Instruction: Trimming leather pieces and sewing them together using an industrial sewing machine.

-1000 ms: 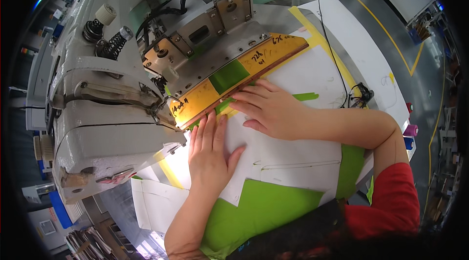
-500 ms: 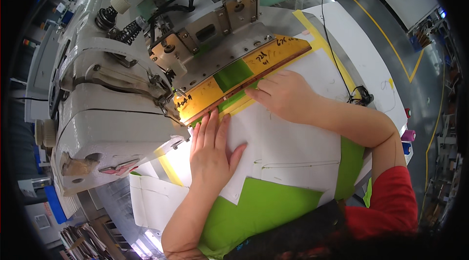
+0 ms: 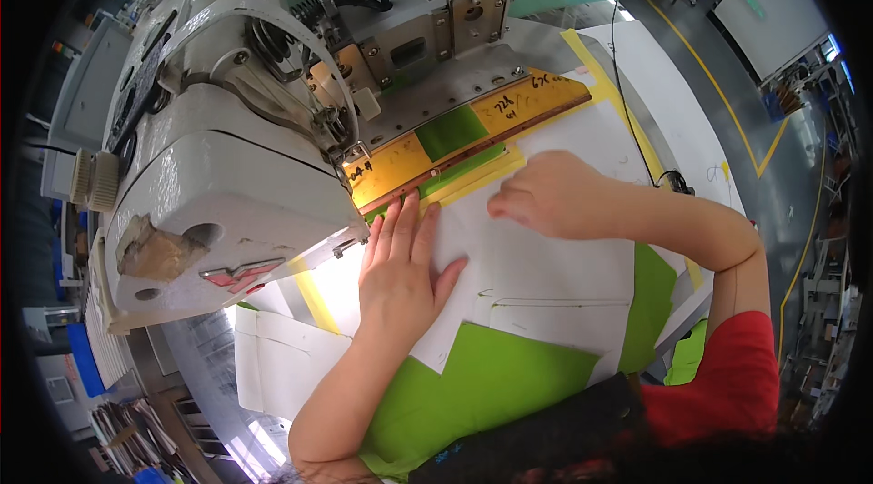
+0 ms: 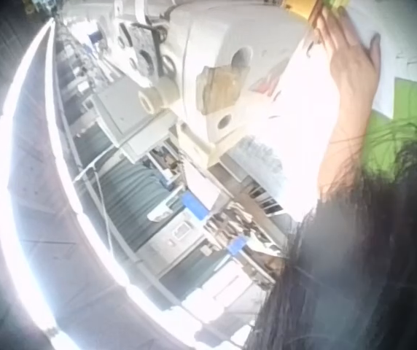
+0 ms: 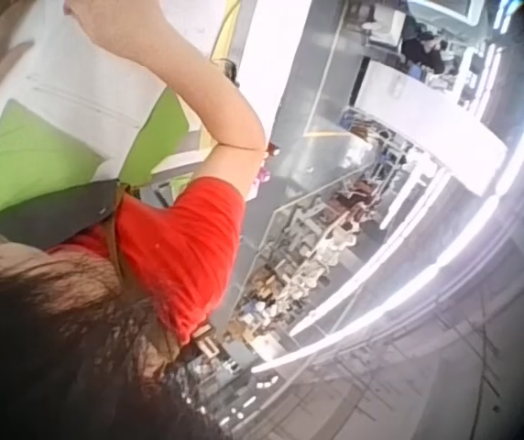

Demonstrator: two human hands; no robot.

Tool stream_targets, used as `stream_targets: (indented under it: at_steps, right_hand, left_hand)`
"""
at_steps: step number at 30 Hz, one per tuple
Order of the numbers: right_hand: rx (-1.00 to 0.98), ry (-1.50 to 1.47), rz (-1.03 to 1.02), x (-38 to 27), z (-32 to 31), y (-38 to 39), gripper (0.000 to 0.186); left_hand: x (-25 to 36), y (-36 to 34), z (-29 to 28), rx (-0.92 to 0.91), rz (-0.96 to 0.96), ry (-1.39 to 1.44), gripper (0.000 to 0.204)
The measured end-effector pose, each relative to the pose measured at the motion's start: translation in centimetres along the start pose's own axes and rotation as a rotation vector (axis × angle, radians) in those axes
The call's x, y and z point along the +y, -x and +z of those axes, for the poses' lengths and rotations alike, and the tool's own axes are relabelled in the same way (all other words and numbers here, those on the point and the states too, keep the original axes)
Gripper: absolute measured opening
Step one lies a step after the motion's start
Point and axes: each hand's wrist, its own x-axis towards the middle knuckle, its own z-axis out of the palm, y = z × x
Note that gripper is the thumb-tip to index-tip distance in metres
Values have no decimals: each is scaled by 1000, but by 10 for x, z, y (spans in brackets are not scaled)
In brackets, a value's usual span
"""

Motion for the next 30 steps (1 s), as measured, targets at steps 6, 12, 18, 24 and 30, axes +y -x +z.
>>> stream_targets:
  at_steps: [6,12,18,24,30]
  right_hand:
    - [-42,50,13,-6,12,-11,14]
    - [-5,447,-252,11,26,-36,16]
    - [-129,538,-423,13,22,-47,12]
    - [-123,-41,-87,-18,-1,-12,14]
    - [177,-162,166,-15,13,15,28]
  left_hand:
    - [0,0,1,11,15,-23,65]
    - [1,-2,2,-3,6,-2,65]
    - [0,1,1,13,3,-3,65]
    - [-1,-2,1,0,29,-38,66]
    - [1,-1,0,-17,16,-90,64]
